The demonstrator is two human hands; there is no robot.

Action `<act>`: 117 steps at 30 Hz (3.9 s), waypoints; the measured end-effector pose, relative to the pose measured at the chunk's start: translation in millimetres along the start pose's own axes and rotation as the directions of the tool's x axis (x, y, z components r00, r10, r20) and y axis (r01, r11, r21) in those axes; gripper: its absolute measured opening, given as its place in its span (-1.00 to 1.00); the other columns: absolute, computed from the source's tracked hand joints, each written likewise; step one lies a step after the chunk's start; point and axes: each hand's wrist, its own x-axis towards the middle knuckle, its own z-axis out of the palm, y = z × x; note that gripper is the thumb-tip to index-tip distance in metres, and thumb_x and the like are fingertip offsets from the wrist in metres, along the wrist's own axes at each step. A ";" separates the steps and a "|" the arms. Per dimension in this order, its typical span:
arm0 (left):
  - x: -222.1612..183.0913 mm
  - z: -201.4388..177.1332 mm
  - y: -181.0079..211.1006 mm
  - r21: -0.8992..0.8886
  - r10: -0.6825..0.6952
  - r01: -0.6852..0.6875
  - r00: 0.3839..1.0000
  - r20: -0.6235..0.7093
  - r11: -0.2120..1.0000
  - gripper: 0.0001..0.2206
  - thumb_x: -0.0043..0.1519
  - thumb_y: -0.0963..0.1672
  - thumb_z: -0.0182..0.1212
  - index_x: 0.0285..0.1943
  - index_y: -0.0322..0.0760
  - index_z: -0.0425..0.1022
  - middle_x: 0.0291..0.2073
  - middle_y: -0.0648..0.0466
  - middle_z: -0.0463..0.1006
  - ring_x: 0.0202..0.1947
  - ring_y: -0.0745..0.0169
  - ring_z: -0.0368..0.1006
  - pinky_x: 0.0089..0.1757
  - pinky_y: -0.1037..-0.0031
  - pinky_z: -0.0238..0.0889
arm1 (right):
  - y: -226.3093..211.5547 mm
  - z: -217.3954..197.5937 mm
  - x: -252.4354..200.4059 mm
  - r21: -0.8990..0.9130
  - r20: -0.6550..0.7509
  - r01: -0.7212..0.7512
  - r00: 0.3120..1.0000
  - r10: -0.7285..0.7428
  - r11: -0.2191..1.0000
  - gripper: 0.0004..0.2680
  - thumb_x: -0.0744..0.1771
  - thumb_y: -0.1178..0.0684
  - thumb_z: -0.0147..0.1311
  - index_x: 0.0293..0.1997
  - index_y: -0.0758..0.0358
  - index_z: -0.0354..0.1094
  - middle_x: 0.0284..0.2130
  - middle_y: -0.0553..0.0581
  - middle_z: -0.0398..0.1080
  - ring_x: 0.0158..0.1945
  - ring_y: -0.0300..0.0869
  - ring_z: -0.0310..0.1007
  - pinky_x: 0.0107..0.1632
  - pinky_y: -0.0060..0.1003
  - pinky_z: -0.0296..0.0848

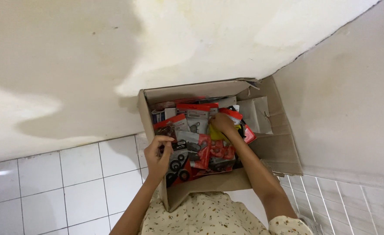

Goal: The recorder is cleaning dust off packaged motorcycle parts from a cardboard box using a yellow cloth and hanging them on a wire display rack.

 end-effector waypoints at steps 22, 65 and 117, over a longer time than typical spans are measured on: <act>0.3 -0.6 -6.4 -0.094 0.048 -0.048 0.999 -0.003 0.994 -0.92 0.39 -0.25 0.08 -0.13 -0.32 0.48 -0.53 0.15 0.46 -0.54 0.51 0.34 -0.47 0.66 0.17 | -1.3 39.4 -1.4 -0.170 0.463 0.365 0.849 -0.253 0.915 -0.65 0.28 -0.03 0.02 0.21 -0.02 0.46 0.10 0.19 0.49 0.12 0.08 0.49 0.14 -0.08 0.45; -19.4 -43.5 -25.1 -0.091 -0.253 0.254 0.967 0.022 0.963 -0.63 0.44 -0.08 -0.06 0.30 -0.48 0.32 -0.19 0.02 0.53 -0.25 0.32 0.35 -0.18 0.49 0.26 | -209.9 -70.9 -196.6 0.068 -0.761 0.663 0.518 -0.391 0.746 -0.83 0.24 0.12 0.31 -0.20 0.27 0.41 -0.19 0.16 0.51 -0.03 -0.04 0.50 0.03 0.02 0.42; -21.9 -48.0 -14.4 -0.301 -0.311 0.257 0.939 -0.148 0.918 -0.72 0.48 -0.11 -0.04 0.17 -0.51 0.37 -0.29 0.08 0.42 -0.29 0.40 0.19 -0.25 0.52 0.12 | -221.1 -90.7 -249.0 0.386 -0.326 0.579 0.814 -0.480 0.719 -0.83 0.22 0.11 0.30 -0.16 0.24 0.57 -0.28 0.16 0.59 -0.25 -0.08 0.64 -0.12 -0.23 0.57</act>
